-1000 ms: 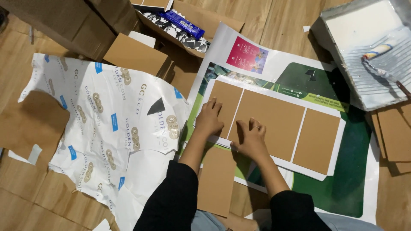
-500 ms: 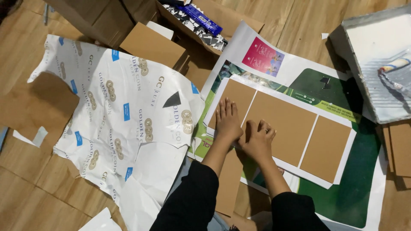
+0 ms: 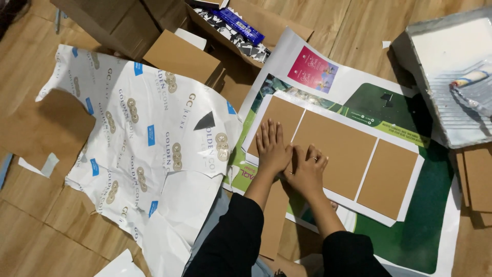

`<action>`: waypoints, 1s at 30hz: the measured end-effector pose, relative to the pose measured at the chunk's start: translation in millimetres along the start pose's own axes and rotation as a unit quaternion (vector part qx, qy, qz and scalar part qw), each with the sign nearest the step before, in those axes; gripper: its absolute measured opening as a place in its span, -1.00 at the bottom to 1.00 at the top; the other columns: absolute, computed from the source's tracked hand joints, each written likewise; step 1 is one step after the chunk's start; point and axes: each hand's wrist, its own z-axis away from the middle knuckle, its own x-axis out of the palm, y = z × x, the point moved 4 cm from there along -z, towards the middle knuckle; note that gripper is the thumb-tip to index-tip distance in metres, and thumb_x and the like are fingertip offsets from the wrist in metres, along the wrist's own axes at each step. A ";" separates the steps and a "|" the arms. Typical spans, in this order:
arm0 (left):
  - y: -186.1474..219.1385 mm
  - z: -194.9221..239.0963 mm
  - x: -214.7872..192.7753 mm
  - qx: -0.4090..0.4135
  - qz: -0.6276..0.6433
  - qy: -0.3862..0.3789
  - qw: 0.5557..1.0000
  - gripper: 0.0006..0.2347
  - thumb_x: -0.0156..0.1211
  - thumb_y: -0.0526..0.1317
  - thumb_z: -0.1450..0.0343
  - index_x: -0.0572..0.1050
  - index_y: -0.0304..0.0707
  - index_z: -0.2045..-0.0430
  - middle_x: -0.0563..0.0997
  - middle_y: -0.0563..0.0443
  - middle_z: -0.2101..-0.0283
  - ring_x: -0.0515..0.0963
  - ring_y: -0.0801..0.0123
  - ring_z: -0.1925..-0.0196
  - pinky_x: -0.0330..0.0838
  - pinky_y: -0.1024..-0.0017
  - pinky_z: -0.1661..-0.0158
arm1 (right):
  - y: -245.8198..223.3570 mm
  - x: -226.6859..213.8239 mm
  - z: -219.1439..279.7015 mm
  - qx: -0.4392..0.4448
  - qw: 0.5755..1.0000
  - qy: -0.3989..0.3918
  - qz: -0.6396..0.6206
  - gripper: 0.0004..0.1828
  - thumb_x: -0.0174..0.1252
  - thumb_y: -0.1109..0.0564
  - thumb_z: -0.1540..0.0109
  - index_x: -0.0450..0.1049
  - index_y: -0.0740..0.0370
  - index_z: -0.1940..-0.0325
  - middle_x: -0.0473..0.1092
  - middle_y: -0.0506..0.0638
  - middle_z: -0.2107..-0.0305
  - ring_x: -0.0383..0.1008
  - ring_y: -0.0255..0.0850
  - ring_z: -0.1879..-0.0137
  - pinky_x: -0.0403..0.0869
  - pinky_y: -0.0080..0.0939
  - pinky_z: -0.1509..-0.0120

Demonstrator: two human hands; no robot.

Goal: The person sits on the floor and applies glue to a white sheet using a roller. They then place several rectangular cardboard pieces onto the glued surface, pressing them down to adhere them.

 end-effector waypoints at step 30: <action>11.4 -5.5 14.6 -0.019 -0.117 0.019 0.993 -0.44 -0.31 -0.01 -0.40 -0.19 0.02 -0.33 -0.39 -0.28 -0.39 -0.52 -0.18 -0.38 -0.57 -0.15 -0.24 | 149.8 -61.4 23.3 0.184 0.969 0.163 -0.018 -0.35 -0.01 -0.11 -0.23 0.14 0.28 -0.31 0.01 0.45 -0.22 -0.15 0.43 -0.36 -0.09 0.44 -0.34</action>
